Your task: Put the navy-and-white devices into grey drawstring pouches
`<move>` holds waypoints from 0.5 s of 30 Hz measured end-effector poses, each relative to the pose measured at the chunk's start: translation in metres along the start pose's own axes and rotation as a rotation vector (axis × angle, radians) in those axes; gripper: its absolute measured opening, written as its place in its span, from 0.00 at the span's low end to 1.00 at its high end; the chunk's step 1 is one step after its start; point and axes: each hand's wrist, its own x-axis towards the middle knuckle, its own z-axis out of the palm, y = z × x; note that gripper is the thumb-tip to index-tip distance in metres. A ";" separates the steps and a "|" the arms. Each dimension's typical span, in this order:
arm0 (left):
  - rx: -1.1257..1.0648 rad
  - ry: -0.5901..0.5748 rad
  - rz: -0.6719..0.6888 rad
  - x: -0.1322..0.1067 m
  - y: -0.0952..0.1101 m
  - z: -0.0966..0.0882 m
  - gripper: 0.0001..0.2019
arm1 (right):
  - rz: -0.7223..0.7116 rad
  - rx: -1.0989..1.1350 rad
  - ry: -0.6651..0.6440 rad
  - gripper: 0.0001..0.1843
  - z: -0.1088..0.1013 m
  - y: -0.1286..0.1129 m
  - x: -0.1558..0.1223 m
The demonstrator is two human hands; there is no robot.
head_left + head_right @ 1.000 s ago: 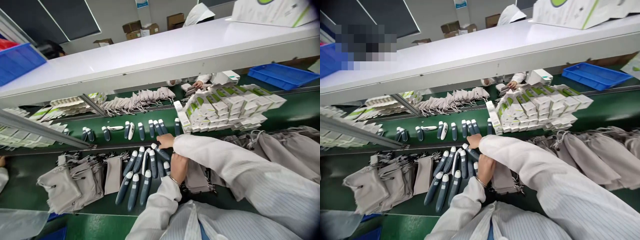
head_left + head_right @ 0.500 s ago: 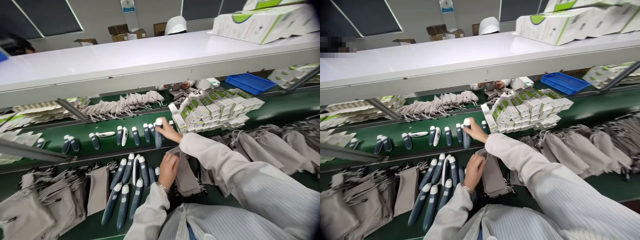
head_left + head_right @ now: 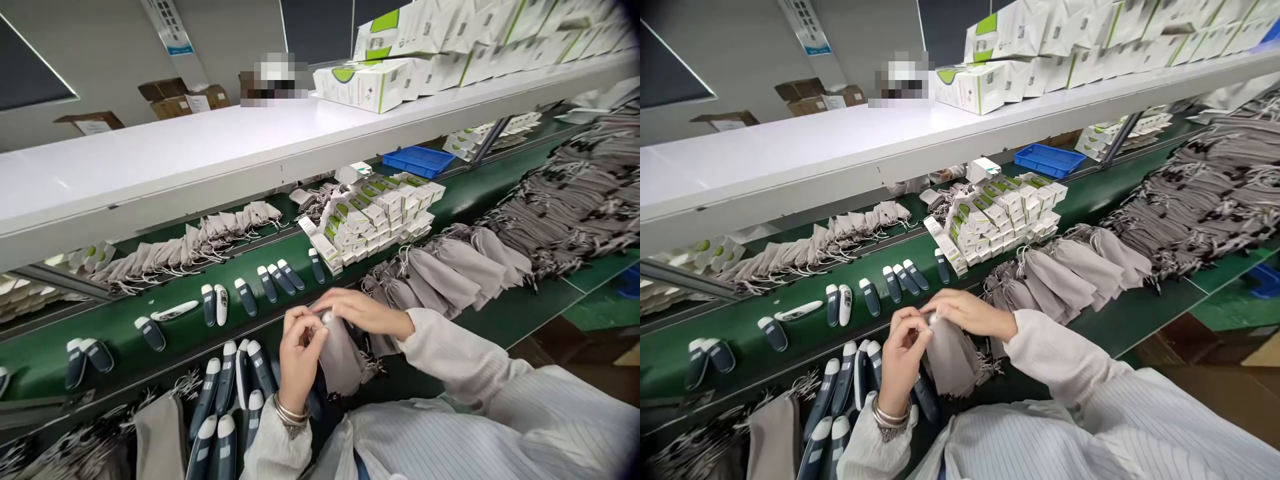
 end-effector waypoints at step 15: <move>0.029 -0.009 -0.238 0.019 0.006 0.005 0.24 | 0.068 0.324 0.630 0.18 -0.122 -0.075 -0.130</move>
